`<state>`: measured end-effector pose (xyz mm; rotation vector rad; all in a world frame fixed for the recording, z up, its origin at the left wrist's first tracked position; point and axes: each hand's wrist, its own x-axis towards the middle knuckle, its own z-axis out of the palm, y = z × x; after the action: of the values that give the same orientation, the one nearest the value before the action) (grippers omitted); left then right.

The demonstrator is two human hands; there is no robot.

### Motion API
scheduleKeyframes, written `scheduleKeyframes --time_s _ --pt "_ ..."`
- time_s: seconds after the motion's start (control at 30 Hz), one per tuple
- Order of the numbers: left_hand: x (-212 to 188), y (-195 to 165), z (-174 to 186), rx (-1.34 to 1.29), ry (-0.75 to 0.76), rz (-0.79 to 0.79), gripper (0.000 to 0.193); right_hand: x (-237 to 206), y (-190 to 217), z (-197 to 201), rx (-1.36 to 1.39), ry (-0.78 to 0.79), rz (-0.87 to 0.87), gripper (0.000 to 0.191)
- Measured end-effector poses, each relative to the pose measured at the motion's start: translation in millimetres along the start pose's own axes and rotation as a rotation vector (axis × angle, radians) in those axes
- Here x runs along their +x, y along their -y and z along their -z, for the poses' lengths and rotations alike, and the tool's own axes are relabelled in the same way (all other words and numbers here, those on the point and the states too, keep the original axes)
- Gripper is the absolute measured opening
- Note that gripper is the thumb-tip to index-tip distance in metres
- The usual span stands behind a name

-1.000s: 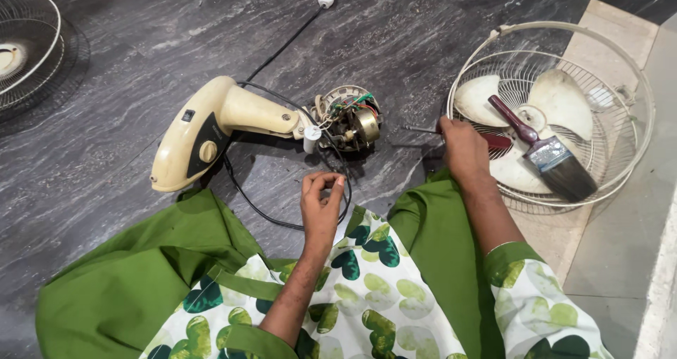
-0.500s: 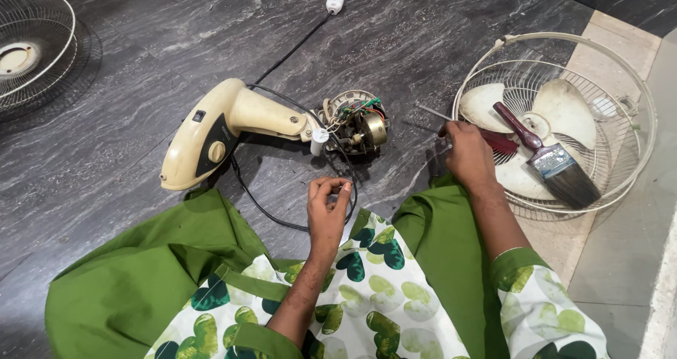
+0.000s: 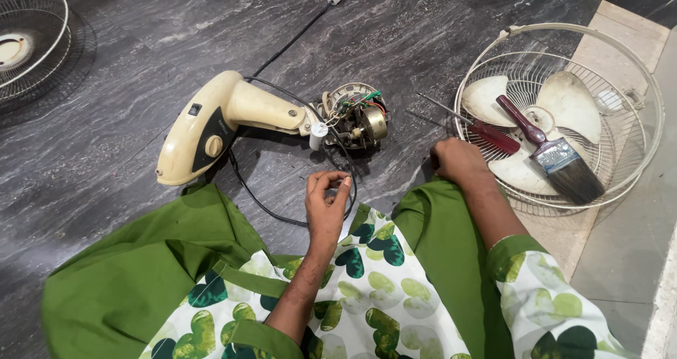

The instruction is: The person sits on the floor and uses a screwdriver to adjust the internal components of a disassembled electric fan motor. They manipulate wires and small parts within the motor housing, then briefly inspect the fan's control housing.

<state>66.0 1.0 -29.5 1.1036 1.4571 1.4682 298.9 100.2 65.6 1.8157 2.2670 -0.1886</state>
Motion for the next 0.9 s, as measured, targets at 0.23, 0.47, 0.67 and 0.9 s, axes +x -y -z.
scheduleKeyframes --time_s 0.23,0.47,0.67,0.9 --pt "-0.5 -2.2 1.6 -0.006 0.014 0.013 0.015 7.6 8.3 2.5 -0.05 0.056 0.03 0.037" --pt "0.0 -3.8 1.7 0.015 0.002 0.031 0.015 14.1 4.2 -5.7 -0.03 0.083 0.022 0.04" --pt "0.9 -4.1 3.5 0.009 -0.02 -0.002 0.015 18.3 -0.4 -10.6 0.028 0.038 0.037 0.031" --pt "-0.9 -5.9 3.2 0.002 -0.028 -0.023 0.014 18.7 -0.9 -9.6 0.253 -0.053 0.114 0.031"
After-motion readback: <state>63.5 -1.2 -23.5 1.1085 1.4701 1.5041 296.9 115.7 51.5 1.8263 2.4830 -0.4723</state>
